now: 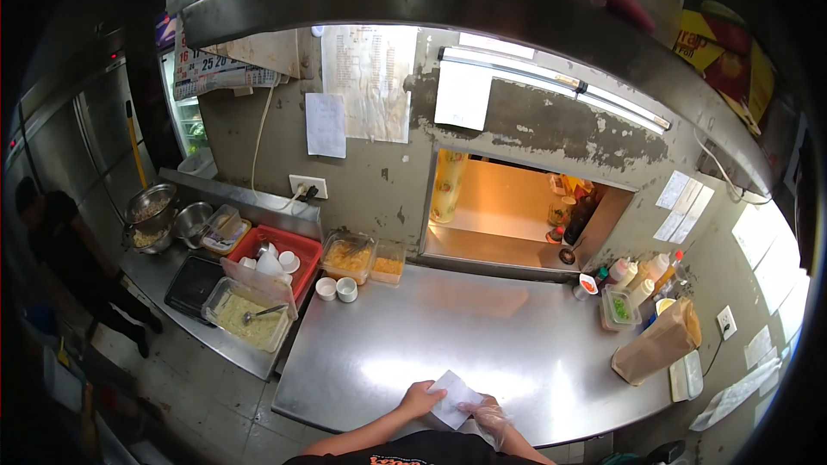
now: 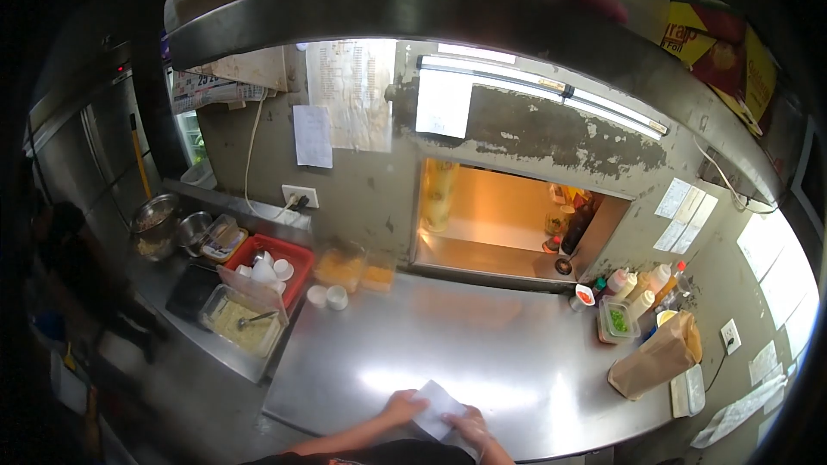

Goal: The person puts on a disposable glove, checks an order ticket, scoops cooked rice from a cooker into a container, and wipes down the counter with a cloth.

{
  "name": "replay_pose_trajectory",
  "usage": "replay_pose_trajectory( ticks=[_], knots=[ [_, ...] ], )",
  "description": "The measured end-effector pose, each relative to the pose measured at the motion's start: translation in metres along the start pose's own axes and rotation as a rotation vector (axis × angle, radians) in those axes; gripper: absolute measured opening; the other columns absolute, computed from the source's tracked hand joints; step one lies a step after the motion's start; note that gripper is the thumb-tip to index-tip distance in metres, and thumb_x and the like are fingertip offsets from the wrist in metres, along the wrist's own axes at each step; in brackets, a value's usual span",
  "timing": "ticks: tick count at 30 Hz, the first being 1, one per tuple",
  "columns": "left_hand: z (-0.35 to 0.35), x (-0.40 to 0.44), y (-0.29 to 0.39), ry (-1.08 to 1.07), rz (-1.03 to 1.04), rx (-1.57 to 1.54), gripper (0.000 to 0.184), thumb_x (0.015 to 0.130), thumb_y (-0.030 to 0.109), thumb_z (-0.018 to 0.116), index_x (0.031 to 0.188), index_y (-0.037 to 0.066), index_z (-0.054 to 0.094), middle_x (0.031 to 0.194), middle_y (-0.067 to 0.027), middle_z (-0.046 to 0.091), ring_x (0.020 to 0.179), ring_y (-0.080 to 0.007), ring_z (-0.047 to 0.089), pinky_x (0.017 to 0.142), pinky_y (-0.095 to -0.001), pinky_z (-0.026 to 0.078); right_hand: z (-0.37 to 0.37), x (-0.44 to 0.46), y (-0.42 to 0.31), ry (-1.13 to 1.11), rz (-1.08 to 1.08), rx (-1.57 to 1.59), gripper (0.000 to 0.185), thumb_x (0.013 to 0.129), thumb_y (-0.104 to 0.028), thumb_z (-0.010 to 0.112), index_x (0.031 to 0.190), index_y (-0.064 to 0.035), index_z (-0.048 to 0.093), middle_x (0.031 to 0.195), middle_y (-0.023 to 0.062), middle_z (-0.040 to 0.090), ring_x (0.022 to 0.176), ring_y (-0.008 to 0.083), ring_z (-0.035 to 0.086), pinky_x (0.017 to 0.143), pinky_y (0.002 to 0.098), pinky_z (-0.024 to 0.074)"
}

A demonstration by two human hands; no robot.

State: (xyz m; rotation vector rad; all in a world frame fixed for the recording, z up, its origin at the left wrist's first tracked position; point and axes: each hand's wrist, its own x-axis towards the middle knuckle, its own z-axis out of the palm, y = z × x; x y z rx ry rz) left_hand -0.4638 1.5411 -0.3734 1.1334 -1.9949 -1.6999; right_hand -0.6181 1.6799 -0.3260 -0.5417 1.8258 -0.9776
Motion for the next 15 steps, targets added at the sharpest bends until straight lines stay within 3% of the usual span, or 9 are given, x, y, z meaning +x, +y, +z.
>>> replay_pose_trajectory(
  ticks=[2,5,9,15],
  knots=[
    [0.004,-0.004,-0.001,0.009,-0.04,-0.1,0.036,0.081,0.032,0.067,0.095,0.0,0.068,0.081,-0.014,0.068,0.073,-0.02,0.065,0.069,-0.0331,0.05,0.003,0.002,-0.004,0.077,0.031,-0.203,0.038,0.076,-0.02,0.075,0.104,0.0029,0.065,0.089,0.01,0.067,0.081,0.0155,0.062,0.07,0.0293,0.0502],
    [-0.009,-0.007,-0.003,-0.025,-0.055,0.064,0.033,0.081,0.029,0.068,0.094,-0.001,0.068,0.078,-0.0118,0.068,0.069,-0.0165,0.063,0.065,-0.0322,0.048,-0.014,0.016,0.017,0.041,-0.047,-0.018,0.028,0.076,-0.021,0.075,0.091,0.001,0.067,0.078,0.0077,0.066,0.072,0.0146,0.06,0.065,0.0295,0.0487],
    [-0.01,-0.01,-0.005,-0.017,-0.029,-0.023,0.032,0.081,0.028,0.069,0.093,-0.001,0.068,0.076,-0.0114,0.068,0.066,-0.0162,0.062,0.063,-0.0321,0.047,-0.031,0.011,0.014,0.003,-0.159,-0.131,0.025,0.076,-0.021,0.074,0.074,0.0002,0.061,0.068,0.0042,0.061,0.061,0.0121,0.052,0.057,0.0284,0.0428],
    [-0.01,0.003,-0.009,0.036,0.055,0.145,0.028,0.079,0.028,0.068,0.092,0.002,0.067,0.08,-0.0164,0.067,0.07,-0.0254,0.064,0.067,-0.0362,0.049,-0.044,0.006,0.006,0.098,-0.168,-0.187,0.027,0.075,-0.024,0.072,0.085,-0.0003,0.066,0.07,0.0048,0.062,0.067,0.0123,0.056,0.064,0.0274,0.0471]
  ],
)
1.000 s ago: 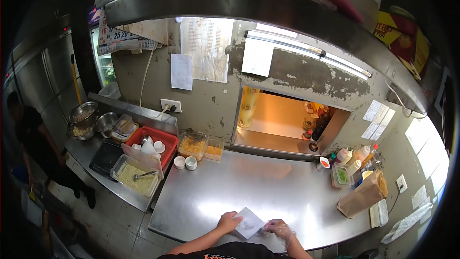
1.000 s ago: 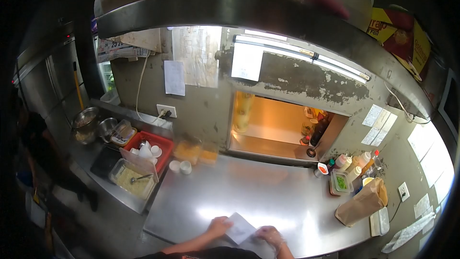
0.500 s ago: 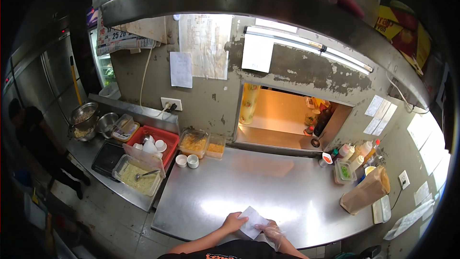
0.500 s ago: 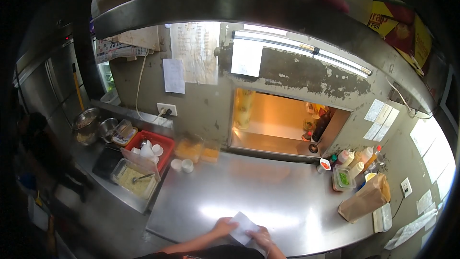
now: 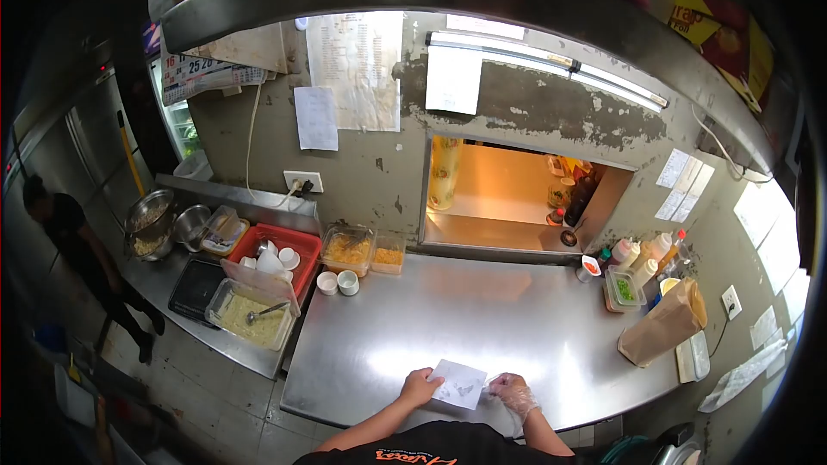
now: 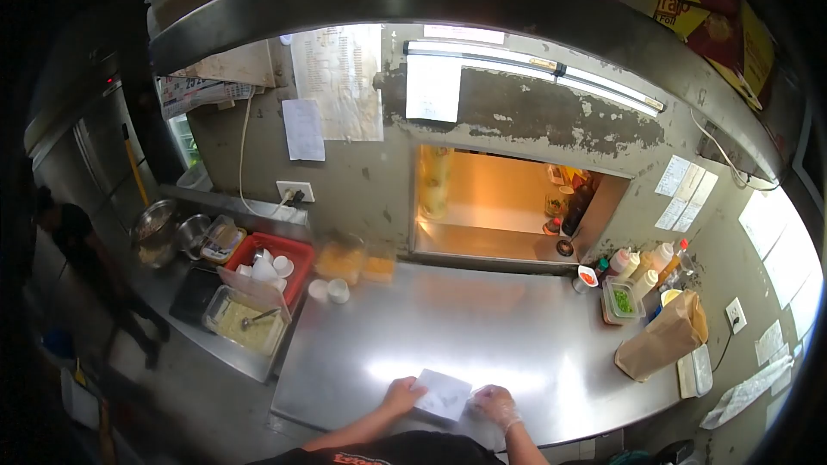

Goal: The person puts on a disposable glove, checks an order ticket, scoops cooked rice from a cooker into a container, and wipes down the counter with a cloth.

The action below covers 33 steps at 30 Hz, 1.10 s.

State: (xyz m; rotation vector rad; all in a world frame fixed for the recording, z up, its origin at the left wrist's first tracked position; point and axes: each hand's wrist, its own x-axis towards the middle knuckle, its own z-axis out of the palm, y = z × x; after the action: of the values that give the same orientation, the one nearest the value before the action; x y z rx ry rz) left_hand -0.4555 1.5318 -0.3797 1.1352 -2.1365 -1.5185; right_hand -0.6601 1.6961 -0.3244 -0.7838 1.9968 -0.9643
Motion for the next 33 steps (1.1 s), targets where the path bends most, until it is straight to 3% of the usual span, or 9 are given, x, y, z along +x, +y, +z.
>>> replay_pose_trajectory(
  ticks=[6,11,13,18,22,26,27,29,33],
  knots=[
    [-0.017,0.008,0.011,-0.237,0.214,0.185,0.024,0.079,0.027,0.067,0.091,0.007,0.068,0.085,-0.0157,0.067,0.075,-0.0295,0.064,0.072,-0.0384,0.049,-0.022,-0.02,-0.044,-0.1,-0.116,-0.056,0.08,0.067,-0.028,0.079,0.135,-0.0047,0.045,0.126,0.0163,0.056,0.103,0.0209,0.059,0.088,0.0298,0.0484],
    [-0.001,-0.002,0.054,-0.384,0.285,0.015,0.021,0.081,0.026,0.066,0.09,0.007,0.068,0.082,-0.014,0.068,0.072,-0.0252,0.064,0.07,-0.0351,0.049,-0.003,-0.026,-0.075,-0.309,-0.267,-0.279,0.062,0.074,-0.028,0.074,0.127,-0.0022,0.054,0.115,0.0163,0.063,0.103,0.0232,0.06,0.087,0.0324,0.0479],
    [0.001,-0.004,0.059,-0.288,0.299,-0.088,0.02,0.081,0.024,0.068,0.088,0.005,0.069,0.078,-0.0103,0.068,0.07,-0.0181,0.063,0.068,-0.031,0.049,0.004,-0.019,-0.061,-0.298,0.102,-0.292,0.043,0.077,-0.029,0.072,0.11,-0.0022,0.065,0.094,0.0117,0.069,0.085,0.0196,0.063,0.077,0.0325,0.0492],
    [-0.035,-0.004,0.053,-0.014,0.187,-0.09,0.015,0.081,0.018,0.069,0.087,0.005,0.069,0.074,-0.0066,0.068,0.067,-0.0114,0.061,0.064,-0.0262,0.049,-0.048,-0.012,-0.062,-0.217,-0.112,-0.518,0.029,0.083,-0.033,0.064,0.09,-0.0047,0.07,0.074,0.0067,0.066,0.067,0.0156,0.059,0.066,0.0316,0.0485],
    [-0.071,-0.013,0.013,0.276,0.094,-0.004,0.014,0.079,0.014,0.068,0.088,0.004,0.068,0.078,-0.0089,0.067,0.069,-0.0166,0.064,0.065,-0.0285,0.051,-0.109,-0.056,-0.15,0.17,-0.028,-0.009,0.018,0.088,-0.018,0.064,0.094,-0.0017,0.066,0.08,0.0056,0.066,0.07,0.0147,0.06,0.066,0.0308,0.0484],
    [-0.087,-0.037,-0.026,0.568,0.115,0.017,0.014,0.079,0.009,0.066,0.091,0.004,0.066,0.085,-0.0112,0.064,0.068,-0.0201,0.063,0.065,-0.0305,0.052,-0.172,-0.095,-0.209,0.411,-0.461,-0.339,0.012,0.087,-0.011,0.063,0.094,-0.0012,0.066,0.088,0.0047,0.068,0.079,0.0128,0.062,0.071,0.0283,0.0505],
    [-0.089,-0.044,-0.034,0.654,0.11,-0.007,0.014,0.078,0.009,0.066,0.091,0.003,0.066,0.085,-0.0113,0.064,0.068,-0.02,0.062,0.065,-0.0307,0.052,-0.183,-0.1,-0.223,0.291,-0.603,-0.03,0.011,0.086,-0.007,0.063,0.095,-0.001,0.066,0.088,0.0051,0.068,0.08,0.0123,0.062,0.071,0.0282,0.0512],
    [-0.096,-0.053,-0.044,0.826,0.104,-0.055,0.014,0.078,0.007,0.066,0.091,0.003,0.065,0.084,-0.0114,0.062,0.069,-0.0199,0.062,0.065,-0.031,0.051,-0.185,-0.13,-0.273,0.513,-0.654,-0.21,0.012,0.086,-0.005,0.062,0.097,-0.0008,0.066,0.091,0.0052,0.067,0.081,0.0129,0.062,0.07,0.0278,0.0507],
    [-0.113,-0.073,-0.074,1.034,0.113,0.266,0.02,0.071,-0.001,0.064,0.09,0.004,0.062,0.1,-0.0122,0.058,0.093,-0.0295,0.056,0.082,-0.0373,0.046,-0.225,-0.148,-0.32,0.699,-0.901,-0.256,0.013,0.091,-0.008,0.056,0.097,-0.0004,0.065,0.092,0.0049,0.065,0.082,0.012,0.058,0.073,0.0266,0.0474]
  ],
)
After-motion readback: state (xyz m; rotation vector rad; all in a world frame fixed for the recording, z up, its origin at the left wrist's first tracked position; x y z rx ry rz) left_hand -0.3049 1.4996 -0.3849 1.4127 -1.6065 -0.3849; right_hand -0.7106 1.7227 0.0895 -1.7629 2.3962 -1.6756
